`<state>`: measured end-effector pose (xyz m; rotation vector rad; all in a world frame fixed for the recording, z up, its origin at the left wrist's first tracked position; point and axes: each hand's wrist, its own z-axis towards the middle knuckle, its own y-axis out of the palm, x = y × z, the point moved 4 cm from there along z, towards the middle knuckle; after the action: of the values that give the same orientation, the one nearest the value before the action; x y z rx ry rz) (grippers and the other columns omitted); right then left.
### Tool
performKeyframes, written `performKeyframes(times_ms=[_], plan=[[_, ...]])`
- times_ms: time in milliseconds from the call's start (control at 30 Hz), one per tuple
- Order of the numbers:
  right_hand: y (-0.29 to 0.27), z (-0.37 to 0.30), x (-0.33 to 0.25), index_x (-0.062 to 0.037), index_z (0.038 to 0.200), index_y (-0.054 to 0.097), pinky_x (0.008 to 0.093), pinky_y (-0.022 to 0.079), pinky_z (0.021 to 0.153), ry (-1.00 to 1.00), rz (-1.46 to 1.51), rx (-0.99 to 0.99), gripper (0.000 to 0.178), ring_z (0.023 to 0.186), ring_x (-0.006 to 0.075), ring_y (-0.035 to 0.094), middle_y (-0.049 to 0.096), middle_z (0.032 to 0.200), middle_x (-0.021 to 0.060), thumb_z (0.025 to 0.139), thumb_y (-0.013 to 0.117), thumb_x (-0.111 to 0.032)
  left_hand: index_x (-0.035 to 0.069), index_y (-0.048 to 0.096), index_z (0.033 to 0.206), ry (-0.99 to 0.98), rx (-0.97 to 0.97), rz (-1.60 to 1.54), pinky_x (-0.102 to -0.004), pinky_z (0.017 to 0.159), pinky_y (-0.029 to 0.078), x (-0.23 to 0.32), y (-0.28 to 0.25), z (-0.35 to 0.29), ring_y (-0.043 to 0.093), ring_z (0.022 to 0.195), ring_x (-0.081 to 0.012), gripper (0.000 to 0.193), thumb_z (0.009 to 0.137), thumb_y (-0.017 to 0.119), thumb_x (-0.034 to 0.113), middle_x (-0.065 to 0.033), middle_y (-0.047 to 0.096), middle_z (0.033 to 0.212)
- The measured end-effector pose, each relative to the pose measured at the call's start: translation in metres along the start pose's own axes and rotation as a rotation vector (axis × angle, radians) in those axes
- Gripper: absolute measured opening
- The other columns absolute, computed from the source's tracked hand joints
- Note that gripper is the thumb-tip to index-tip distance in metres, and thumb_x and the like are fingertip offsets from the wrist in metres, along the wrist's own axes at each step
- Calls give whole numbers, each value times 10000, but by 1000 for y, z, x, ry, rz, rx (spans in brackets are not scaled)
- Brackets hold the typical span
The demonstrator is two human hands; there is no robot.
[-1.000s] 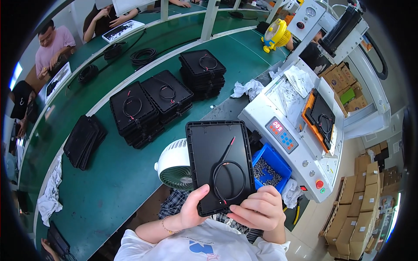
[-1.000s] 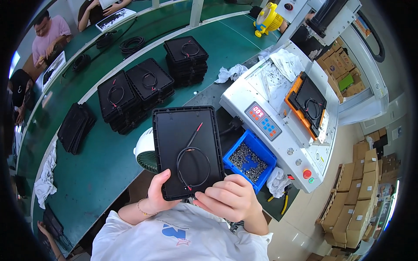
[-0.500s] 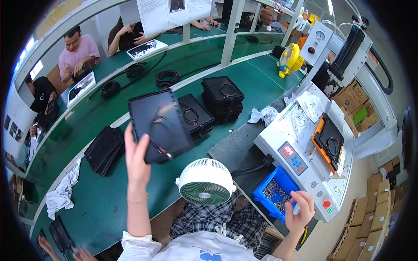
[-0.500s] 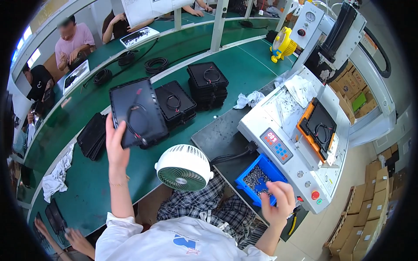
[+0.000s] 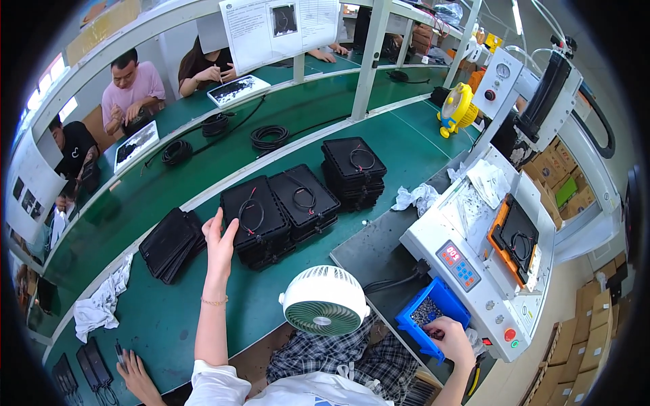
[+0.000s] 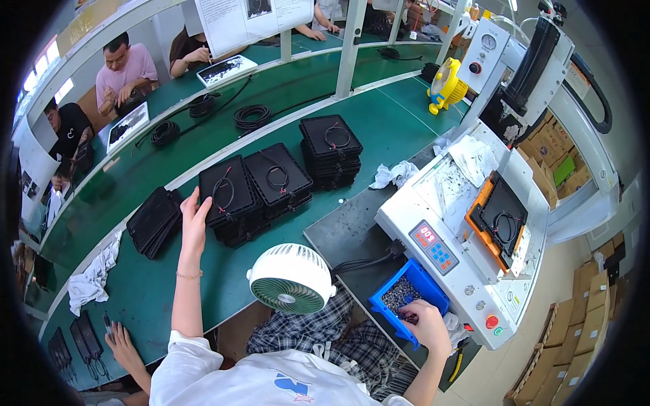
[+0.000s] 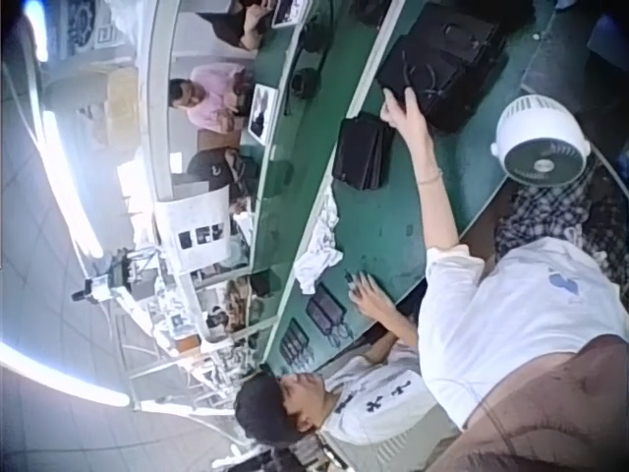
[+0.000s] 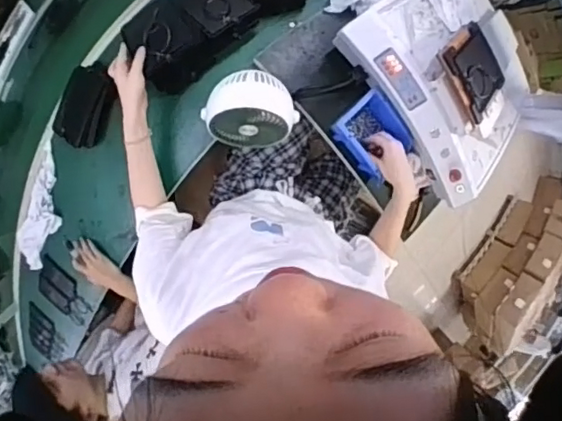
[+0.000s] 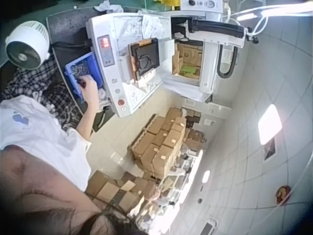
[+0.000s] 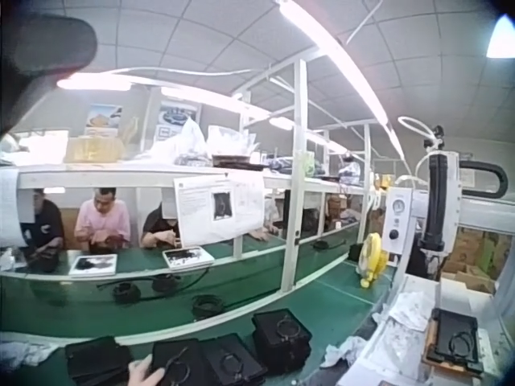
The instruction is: The recorder is assembling electronic components at a factory workbench, using an automated screw-driving machine.
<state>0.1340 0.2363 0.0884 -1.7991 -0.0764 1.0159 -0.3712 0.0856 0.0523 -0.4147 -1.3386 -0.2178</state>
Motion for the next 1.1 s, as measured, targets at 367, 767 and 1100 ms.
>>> performKeyframes(times_ms=[367,767,1100], plan=[[8,10,13,-10,784,679,312,514,635,124,-33,-54,120,674,227,646,652,760,127,711,691,-105,-12,601,868,456,-403,75,-337,658,486,120,157,40,618,741,-263,156,828,617,138,-166,611,794],[-16,-31,10,12,855,646,252,505,617,65,321,571,98,682,159,643,650,777,89,758,664,3,-85,631,895,209,-414,638,-437,821,488,88,269,81,594,926,-419,410,797,603,312,-290,605,988],[-41,-16,-61,63,834,598,257,495,562,-438,796,622,27,640,177,587,559,826,133,809,599,52,55,523,1031,-212,-765,-782,-354,867,485,165,180,0,604,894,-164,197,846,589,44,-49,597,953]])
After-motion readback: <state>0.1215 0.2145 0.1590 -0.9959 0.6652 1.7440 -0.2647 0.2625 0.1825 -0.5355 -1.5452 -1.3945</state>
